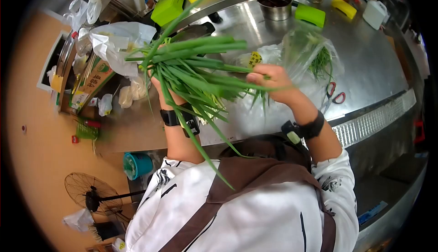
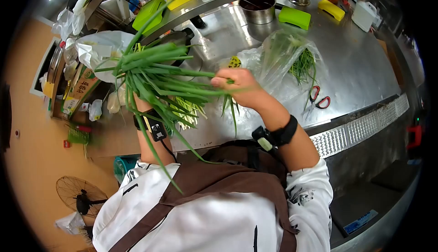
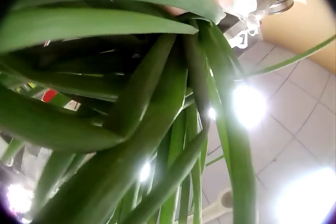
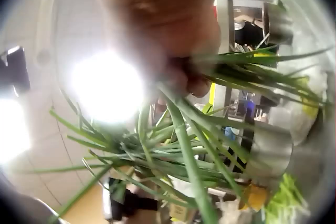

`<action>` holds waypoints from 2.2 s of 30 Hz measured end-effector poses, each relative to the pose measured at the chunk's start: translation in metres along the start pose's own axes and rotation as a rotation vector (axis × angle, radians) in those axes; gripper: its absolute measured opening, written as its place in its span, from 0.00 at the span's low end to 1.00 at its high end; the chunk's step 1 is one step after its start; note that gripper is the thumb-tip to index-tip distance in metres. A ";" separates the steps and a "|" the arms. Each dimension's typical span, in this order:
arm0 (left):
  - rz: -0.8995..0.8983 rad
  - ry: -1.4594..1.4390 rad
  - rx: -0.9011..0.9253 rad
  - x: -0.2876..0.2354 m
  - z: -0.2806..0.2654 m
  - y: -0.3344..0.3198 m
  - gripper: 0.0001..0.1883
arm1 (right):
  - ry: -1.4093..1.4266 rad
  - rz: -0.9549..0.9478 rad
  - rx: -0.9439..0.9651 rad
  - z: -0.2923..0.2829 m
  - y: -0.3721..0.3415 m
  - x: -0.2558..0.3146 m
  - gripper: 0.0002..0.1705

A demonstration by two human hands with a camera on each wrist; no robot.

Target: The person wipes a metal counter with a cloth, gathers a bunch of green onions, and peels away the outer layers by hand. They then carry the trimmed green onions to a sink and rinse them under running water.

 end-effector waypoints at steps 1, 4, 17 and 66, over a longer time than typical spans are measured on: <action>-0.019 -0.061 -0.013 0.000 -0.004 0.000 0.12 | 0.227 0.224 0.020 -0.005 -0.004 0.001 0.15; -0.063 0.078 0.139 -0.009 -0.016 0.003 0.05 | 0.474 0.221 -0.163 -0.026 -0.010 -0.010 0.15; -0.353 0.001 -0.001 0.031 0.005 0.005 0.11 | 0.114 0.013 -0.182 -0.012 0.043 0.028 0.10; 0.987 0.521 -0.971 -0.061 -0.072 0.022 0.14 | -0.451 0.066 -0.101 -0.005 0.014 0.035 0.24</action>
Point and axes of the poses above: each hand's wrist, its own y-axis towards the middle knuckle, its own z-axis out of the palm, x = y × z, the point moved 2 cm from there along y, towards the middle knuckle, and after that the axes turned 13 degrees about -x, right-handed, at the moved point
